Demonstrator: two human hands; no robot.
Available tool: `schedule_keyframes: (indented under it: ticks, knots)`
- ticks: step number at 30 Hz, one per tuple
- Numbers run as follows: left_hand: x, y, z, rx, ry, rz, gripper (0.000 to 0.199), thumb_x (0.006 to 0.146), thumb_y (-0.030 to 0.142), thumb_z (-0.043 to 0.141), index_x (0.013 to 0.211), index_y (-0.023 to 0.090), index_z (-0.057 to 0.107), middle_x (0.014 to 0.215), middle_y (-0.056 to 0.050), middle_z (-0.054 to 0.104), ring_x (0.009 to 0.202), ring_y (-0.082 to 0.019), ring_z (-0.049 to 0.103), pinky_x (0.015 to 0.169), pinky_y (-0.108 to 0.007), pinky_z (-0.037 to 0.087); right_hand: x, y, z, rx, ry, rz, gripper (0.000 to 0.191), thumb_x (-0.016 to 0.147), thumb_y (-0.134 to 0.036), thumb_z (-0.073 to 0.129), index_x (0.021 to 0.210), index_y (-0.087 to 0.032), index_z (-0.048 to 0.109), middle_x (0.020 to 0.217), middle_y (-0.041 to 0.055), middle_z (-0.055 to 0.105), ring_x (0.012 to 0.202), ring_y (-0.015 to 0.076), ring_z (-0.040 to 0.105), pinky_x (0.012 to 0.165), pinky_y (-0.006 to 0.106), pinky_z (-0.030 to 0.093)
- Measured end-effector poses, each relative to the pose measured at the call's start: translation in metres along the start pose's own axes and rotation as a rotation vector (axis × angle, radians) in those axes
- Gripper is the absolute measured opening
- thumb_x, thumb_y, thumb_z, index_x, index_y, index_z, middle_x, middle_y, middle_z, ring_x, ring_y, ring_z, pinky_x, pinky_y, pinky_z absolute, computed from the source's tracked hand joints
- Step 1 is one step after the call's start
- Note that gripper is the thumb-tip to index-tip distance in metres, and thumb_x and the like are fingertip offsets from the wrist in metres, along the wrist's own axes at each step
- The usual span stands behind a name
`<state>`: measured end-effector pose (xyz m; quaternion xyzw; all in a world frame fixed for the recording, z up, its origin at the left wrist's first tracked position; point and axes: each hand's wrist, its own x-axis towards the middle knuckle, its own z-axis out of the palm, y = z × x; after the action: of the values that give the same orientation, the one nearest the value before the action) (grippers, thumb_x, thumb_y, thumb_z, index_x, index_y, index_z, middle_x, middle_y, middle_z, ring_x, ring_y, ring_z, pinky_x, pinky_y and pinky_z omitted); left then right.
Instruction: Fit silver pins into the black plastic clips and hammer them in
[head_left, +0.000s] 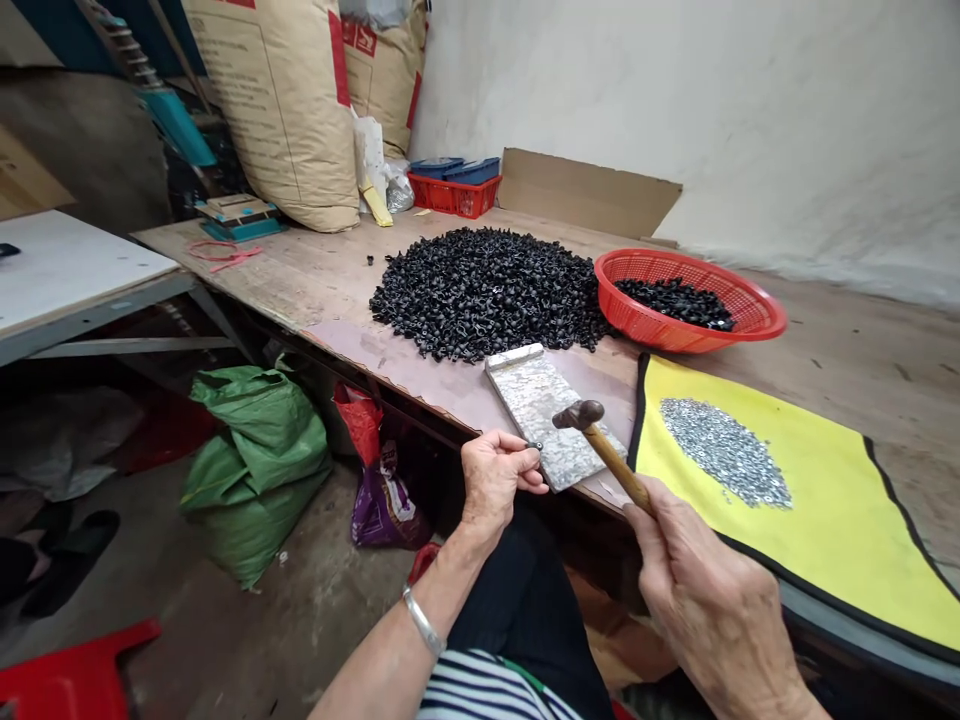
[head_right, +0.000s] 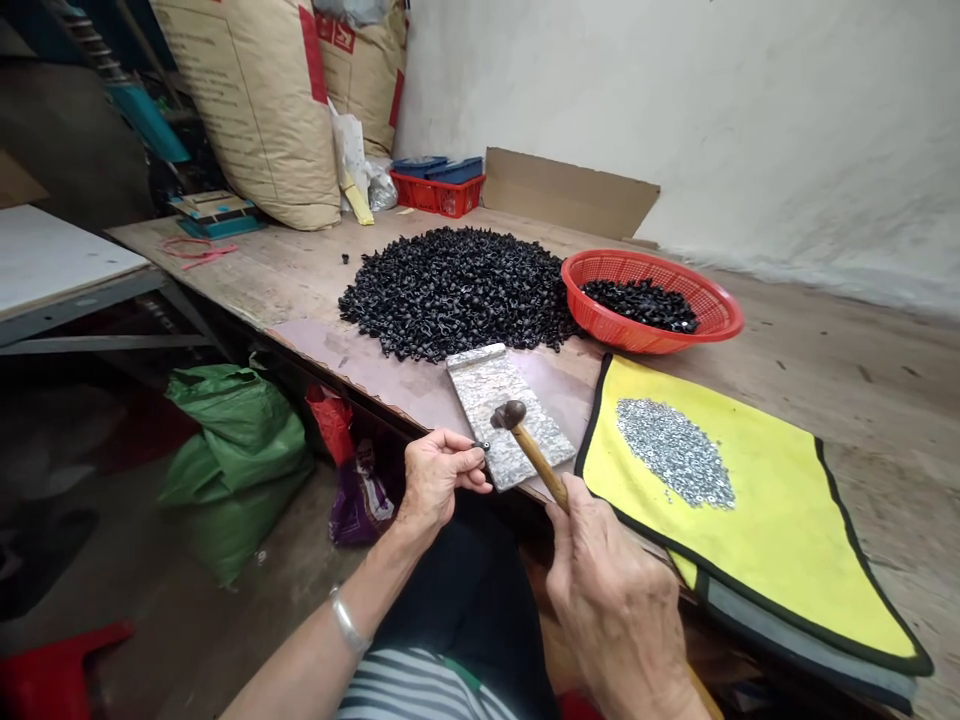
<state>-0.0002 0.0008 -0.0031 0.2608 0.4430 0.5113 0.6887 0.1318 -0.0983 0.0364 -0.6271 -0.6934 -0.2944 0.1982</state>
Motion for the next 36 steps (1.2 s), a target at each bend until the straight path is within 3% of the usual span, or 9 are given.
schedule_keyframes:
  ticks: [4, 9, 14, 17, 21, 24, 27, 32, 36]
  knots:
    - [0.001, -0.001, 0.0, 0.01, 0.012, -0.002, 0.023, 0.046, 0.018, 0.073, 0.057, 0.011, 0.054, 0.036, 0.001, 0.053, 0.034, -0.013, 0.053, 0.034, -0.027, 0.051, 0.0, -0.004, -0.003, 0.012, -0.055, -0.033, 0.025, 0.09, -0.019, 0.045, 0.108, -0.009, 0.06, 0.087, 0.0089, 0.072, 0.058, 0.0146, 0.065, 0.049, 0.024, 0.044]
    - [0.002, -0.001, -0.001, -0.012, 0.012, -0.002, 0.022, 0.046, 0.017, 0.072, 0.058, 0.011, 0.055, 0.039, 0.001, 0.055, 0.034, -0.013, 0.053, 0.034, -0.028, 0.051, 0.0, -0.012, -0.008, -0.003, 0.058, 0.087, 0.041, 0.087, -0.019, 0.051, 0.128, -0.014, 0.047, 0.094, 0.0098, 0.071, 0.057, 0.0152, 0.064, 0.056, 0.025, 0.046]
    - [0.001, 0.0, 0.0, 0.014, 0.021, -0.01, 0.02, 0.047, 0.016, 0.071, 0.056, 0.011, 0.054, 0.037, 0.0, 0.055, 0.032, -0.013, 0.052, 0.034, -0.027, 0.051, 0.001, -0.015, -0.002, -0.09, -0.123, -0.055, 0.027, 0.09, -0.017, 0.041, 0.108, -0.009, 0.06, 0.07, 0.0049, 0.068, 0.047, 0.0126, 0.058, 0.042, 0.025, 0.035]
    - [0.001, 0.0, 0.0, 0.011, 0.013, -0.015, 0.021, 0.046, 0.016, 0.072, 0.056, 0.011, 0.054, 0.037, 0.0, 0.054, 0.033, -0.013, 0.053, 0.034, -0.027, 0.051, 0.005, -0.008, -0.009, -0.096, -0.039, -0.032, 0.029, 0.088, -0.019, 0.048, 0.115, -0.01, 0.057, 0.074, 0.0055, 0.069, 0.051, 0.0143, 0.06, 0.046, 0.027, 0.037]
    - [0.002, -0.001, -0.001, 0.008, 0.005, -0.02, 0.022, 0.046, 0.017, 0.073, 0.056, 0.012, 0.054, 0.038, 0.0, 0.055, 0.033, -0.014, 0.053, 0.034, -0.028, 0.051, 0.004, -0.01, -0.013, -0.123, 0.097, 0.076, 0.049, 0.086, -0.018, 0.053, 0.134, -0.01, 0.042, 0.086, 0.0107, 0.071, 0.056, 0.0168, 0.062, 0.05, 0.028, 0.039]
    - [0.003, -0.001, -0.001, 0.021, 0.008, -0.019, 0.021, 0.046, 0.016, 0.072, 0.056, 0.011, 0.054, 0.039, -0.001, 0.055, 0.032, -0.014, 0.053, 0.034, -0.027, 0.051, 0.0, -0.017, -0.004, -0.144, -0.012, -0.012, 0.036, 0.088, -0.015, 0.045, 0.122, -0.008, 0.053, 0.071, 0.007, 0.069, 0.047, 0.0137, 0.058, 0.043, 0.026, 0.036]
    - [0.004, 0.0, -0.001, 0.025, 0.019, -0.022, 0.022, 0.046, 0.017, 0.073, 0.055, 0.011, 0.054, 0.038, 0.0, 0.055, 0.033, -0.014, 0.053, 0.034, -0.027, 0.051, -0.001, -0.016, -0.002, -0.135, -0.099, -0.085, 0.033, 0.087, -0.014, 0.042, 0.117, -0.009, 0.056, 0.076, 0.0067, 0.07, 0.051, 0.0148, 0.061, 0.044, 0.026, 0.038]
    - [0.005, -0.001, 0.0, 0.008, 0.007, -0.027, 0.024, 0.045, 0.017, 0.074, 0.057, 0.011, 0.054, 0.04, 0.0, 0.056, 0.033, -0.014, 0.053, 0.034, -0.028, 0.051, -0.001, -0.014, -0.005, -0.118, 0.101, 0.075, 0.056, 0.085, -0.016, 0.053, 0.137, -0.011, 0.037, 0.091, 0.0117, 0.071, 0.06, 0.0189, 0.065, 0.053, 0.027, 0.045]
    - [0.005, -0.001, 0.0, 0.03, 0.017, -0.026, 0.02, 0.047, 0.016, 0.071, 0.056, 0.011, 0.054, 0.039, -0.001, 0.055, 0.032, -0.014, 0.053, 0.033, -0.026, 0.05, -0.005, -0.017, 0.001, -0.066, -0.081, -0.035, 0.04, 0.086, -0.012, 0.047, 0.125, -0.007, 0.051, 0.082, 0.0109, 0.072, 0.052, 0.0167, 0.063, 0.044, 0.026, 0.041]
